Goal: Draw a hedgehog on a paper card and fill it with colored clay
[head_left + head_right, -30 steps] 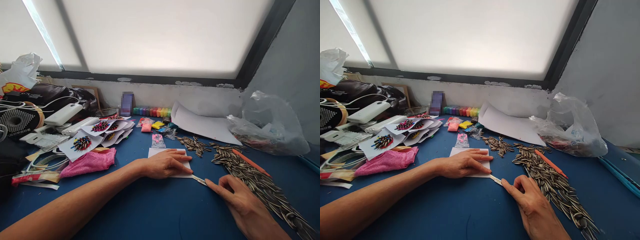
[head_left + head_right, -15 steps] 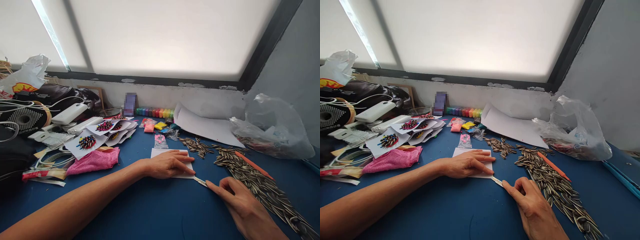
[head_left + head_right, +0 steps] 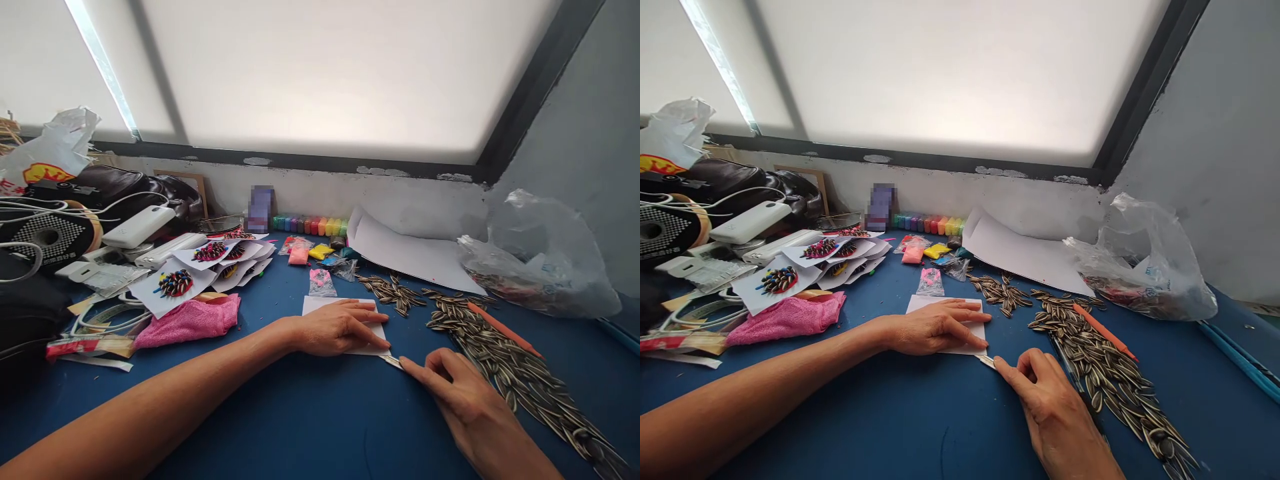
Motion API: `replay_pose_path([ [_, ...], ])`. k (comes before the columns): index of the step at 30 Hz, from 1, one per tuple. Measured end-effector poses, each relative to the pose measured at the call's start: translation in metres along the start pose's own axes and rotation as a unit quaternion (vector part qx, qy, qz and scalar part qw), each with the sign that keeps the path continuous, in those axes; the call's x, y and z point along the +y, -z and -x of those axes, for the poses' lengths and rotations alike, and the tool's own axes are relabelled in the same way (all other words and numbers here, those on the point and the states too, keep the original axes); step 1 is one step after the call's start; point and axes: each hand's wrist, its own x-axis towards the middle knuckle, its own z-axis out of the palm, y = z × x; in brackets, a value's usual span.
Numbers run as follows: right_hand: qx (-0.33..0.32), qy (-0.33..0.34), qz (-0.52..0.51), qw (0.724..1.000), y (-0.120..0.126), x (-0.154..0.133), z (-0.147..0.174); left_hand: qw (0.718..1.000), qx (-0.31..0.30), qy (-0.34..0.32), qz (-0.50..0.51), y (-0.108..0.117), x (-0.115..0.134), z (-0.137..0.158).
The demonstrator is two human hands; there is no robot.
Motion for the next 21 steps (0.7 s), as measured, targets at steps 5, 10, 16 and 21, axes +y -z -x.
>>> replay_pose_path([
  [5,-0.002,0.005,0.003,1.0,0.0,-0.002,-0.001,1.0,-0.013,0.007,0.003,0.0,-0.001,-0.001],
  [10,0.01,0.017,-0.009,1.0,-0.001,-0.004,-0.005,1.0,-0.012,0.009,0.004,0.001,-0.001,-0.002],
  [16,0.024,0.044,-0.013,0.999,-0.001,-0.009,-0.008,1.0,-0.013,0.006,0.007,-0.001,-0.003,-0.001],
  [21,-0.004,0.021,-0.017,1.0,-0.004,-0.012,-0.009,0.999,-0.011,0.02,0.022,0.0,-0.002,-0.001],
])
